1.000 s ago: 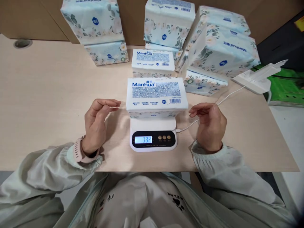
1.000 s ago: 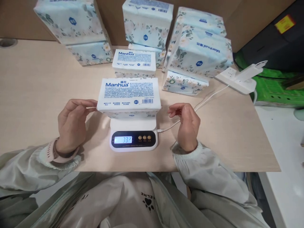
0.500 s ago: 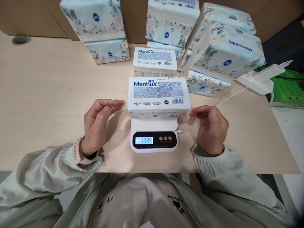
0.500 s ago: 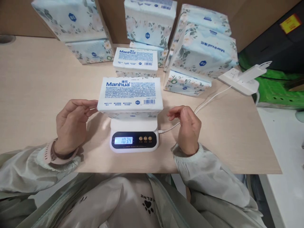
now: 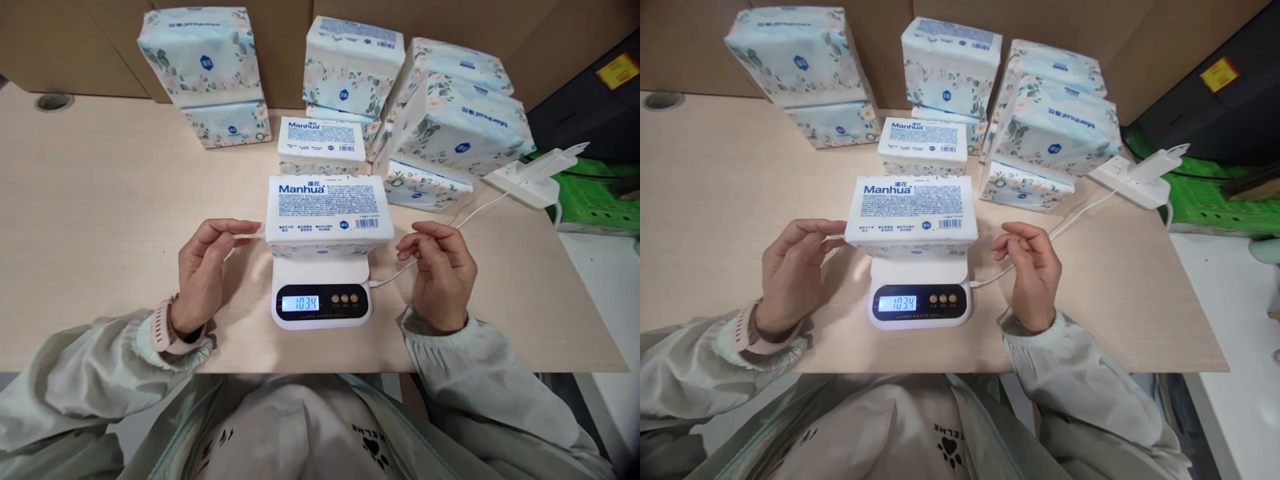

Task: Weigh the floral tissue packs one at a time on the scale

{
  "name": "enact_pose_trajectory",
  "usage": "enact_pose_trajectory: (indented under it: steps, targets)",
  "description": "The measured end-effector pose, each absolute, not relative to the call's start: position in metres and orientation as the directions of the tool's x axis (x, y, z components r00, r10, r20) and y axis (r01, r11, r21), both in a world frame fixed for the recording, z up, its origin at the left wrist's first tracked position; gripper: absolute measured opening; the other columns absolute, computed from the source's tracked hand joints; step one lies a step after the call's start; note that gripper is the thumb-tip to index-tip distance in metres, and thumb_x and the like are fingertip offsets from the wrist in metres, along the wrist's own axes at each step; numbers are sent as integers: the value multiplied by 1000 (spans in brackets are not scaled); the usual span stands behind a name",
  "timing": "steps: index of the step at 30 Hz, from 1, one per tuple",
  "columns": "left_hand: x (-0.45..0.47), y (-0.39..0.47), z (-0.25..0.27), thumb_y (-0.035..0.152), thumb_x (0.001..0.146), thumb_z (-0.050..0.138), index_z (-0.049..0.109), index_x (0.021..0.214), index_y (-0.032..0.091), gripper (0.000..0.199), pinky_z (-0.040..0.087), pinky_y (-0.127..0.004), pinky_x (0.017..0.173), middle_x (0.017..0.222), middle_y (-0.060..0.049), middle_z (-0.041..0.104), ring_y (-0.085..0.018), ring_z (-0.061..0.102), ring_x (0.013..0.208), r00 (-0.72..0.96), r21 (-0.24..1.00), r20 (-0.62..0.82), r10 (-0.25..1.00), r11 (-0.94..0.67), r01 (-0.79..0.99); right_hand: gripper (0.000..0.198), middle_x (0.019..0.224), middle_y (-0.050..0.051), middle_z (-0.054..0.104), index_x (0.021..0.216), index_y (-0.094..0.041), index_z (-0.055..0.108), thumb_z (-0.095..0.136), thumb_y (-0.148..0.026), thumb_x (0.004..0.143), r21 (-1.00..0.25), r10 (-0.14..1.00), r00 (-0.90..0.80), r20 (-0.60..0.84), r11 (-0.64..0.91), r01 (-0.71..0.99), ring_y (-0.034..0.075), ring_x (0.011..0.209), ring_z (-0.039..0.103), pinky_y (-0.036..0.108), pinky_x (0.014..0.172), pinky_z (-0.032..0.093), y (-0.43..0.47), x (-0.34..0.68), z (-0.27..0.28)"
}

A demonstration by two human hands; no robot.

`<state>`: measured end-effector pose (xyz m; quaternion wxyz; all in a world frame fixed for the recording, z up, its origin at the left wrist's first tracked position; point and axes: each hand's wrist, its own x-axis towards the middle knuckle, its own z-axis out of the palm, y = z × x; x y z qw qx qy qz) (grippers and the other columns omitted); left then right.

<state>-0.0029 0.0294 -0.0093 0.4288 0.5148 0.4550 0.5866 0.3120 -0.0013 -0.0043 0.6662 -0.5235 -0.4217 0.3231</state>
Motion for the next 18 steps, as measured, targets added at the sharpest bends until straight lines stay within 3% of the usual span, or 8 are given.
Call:
enact_pose_trajectory:
  steps: [9,14,18]
  targets:
    - [-3,31,-6,35,103,75,85,104,25,15,67,-31,93,109,-5,84,-20,80,107,-73,968,235,969,-240,-71,20,76,1,74,94,-22,80,77,-42,94,-972,884,421,202,234,-26,16,68,64,32,66,50,3,316,-5]
    - [-3,31,-8,33,102,74,86,103,25,14,67,-28,91,107,-4,85,-19,80,104,-81,964,245,966,-252,-85,8,76,1,74,86,-24,81,75,-28,89,-975,890,416,189,220,-28,14,66,63,31,64,50,3,317,-6]
    - [-2,32,-8,33,101,75,85,102,25,13,68,-30,89,106,-5,85,-20,81,103,-95,966,240,966,-247,-77,10,77,0,76,89,-24,82,73,-21,87,-973,889,417,189,227,-43,14,66,64,30,65,50,3,317,-7]
